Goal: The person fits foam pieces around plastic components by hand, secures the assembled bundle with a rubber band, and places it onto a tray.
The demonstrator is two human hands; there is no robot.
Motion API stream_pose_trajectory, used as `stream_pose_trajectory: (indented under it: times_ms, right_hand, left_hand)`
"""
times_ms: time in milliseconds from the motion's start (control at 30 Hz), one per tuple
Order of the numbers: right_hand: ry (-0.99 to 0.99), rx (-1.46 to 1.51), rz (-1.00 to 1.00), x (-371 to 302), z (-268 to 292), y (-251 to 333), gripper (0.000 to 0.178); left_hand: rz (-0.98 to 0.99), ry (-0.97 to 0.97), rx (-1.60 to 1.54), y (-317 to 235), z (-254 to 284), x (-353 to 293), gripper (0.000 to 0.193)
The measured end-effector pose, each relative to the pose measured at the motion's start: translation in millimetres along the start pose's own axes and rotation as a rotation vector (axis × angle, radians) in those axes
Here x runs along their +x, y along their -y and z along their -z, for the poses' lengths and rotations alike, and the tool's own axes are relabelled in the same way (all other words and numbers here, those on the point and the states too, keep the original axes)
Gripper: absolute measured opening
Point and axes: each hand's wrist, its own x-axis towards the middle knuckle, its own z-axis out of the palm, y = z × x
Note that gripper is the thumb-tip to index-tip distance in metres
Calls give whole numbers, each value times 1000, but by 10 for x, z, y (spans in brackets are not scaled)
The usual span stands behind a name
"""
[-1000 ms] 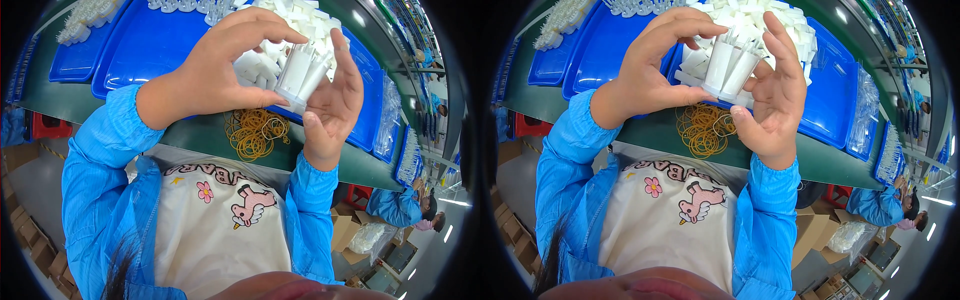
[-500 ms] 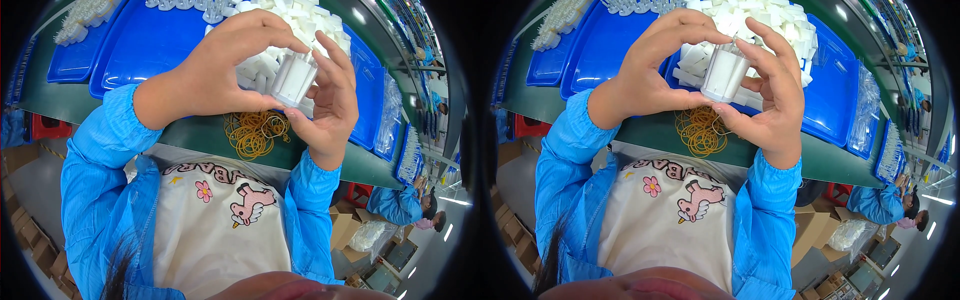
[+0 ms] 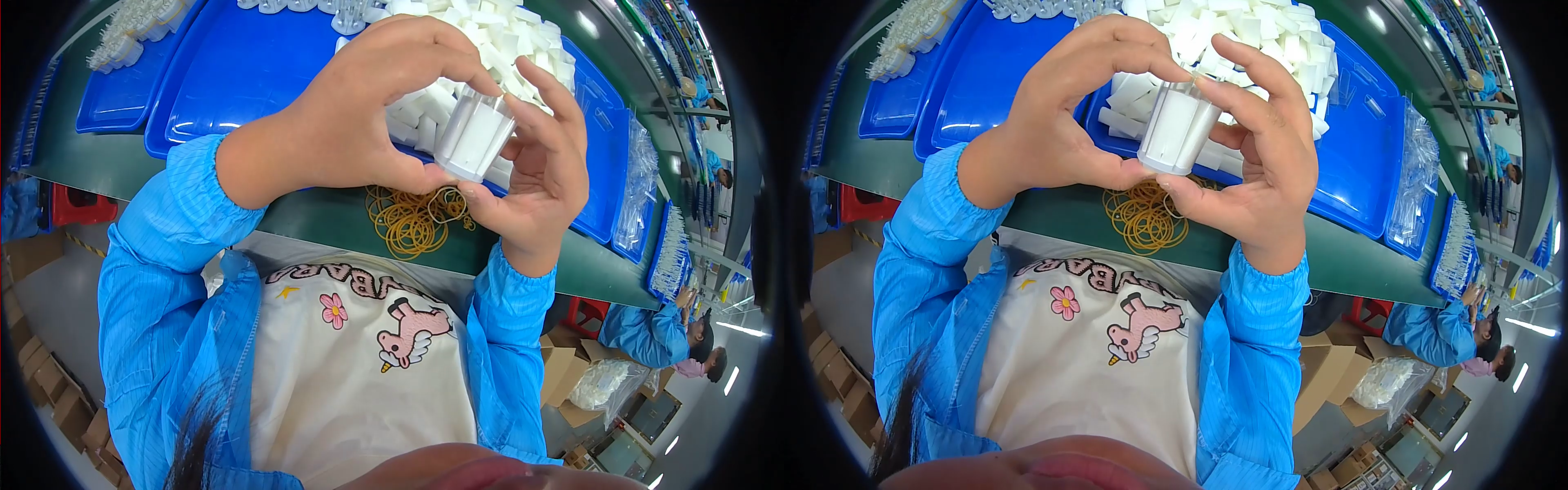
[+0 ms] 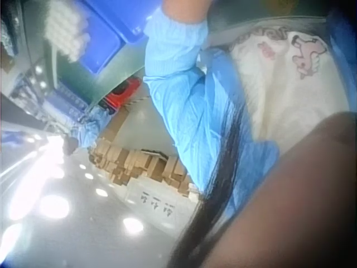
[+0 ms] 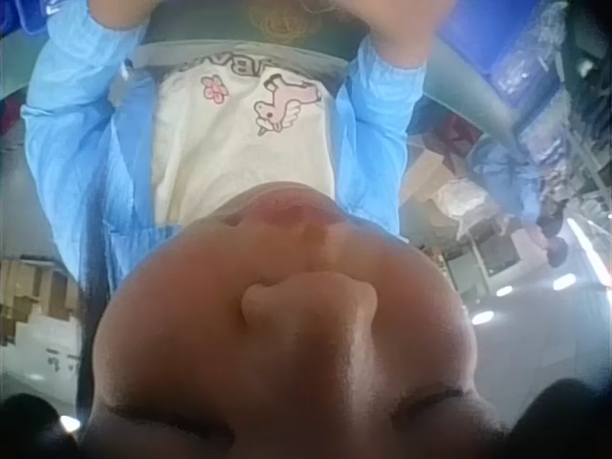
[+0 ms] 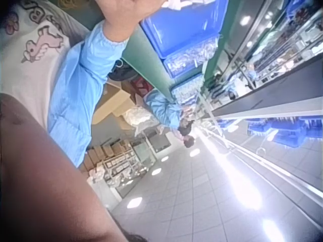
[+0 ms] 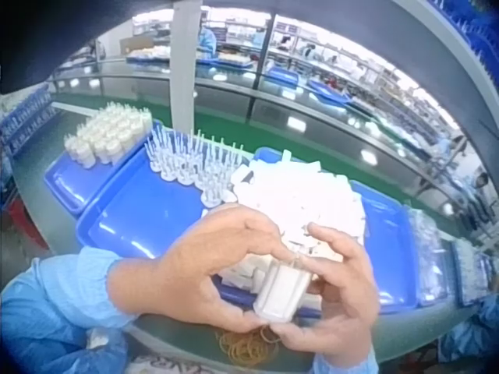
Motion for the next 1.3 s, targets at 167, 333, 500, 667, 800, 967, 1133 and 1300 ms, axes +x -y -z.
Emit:
stream_pose_trajectory:
  times_ms: [167,333,500,667,800,967,1133,1300]
  right_hand:
    - [-16,22,6,-2,-13,-12,66]
    - [-92,103,92,7,-36,-90,70]
    - [-124,270,81,12,-100,-95,74]
    - [-55,271,24,8,-43,-66,75]
    - [3,259,-49,-5,-8,-55,74]
    - [-47,389,-72,-1,-20,-66,75]
    - [-39,434,-90,-11,-34,-70,76]
    - [-14,471,-90,-30,-54,-92,76]
  left_hand:
    - [-7,2,-3,-2,14,2,60]
    - [44,-93,-33,-43,-21,43,72]
    - [34,-26,-99,14,-5,24,75]
    - [21,-66,-41,4,17,28,77]
    - [75,-67,-62,-18,14,26,71]
    - [40,-89,-83,-23,-19,46,67]
    - [1,-92,-52,-16,8,62,62]
    - [143,43,-107,-160,175,139,60]
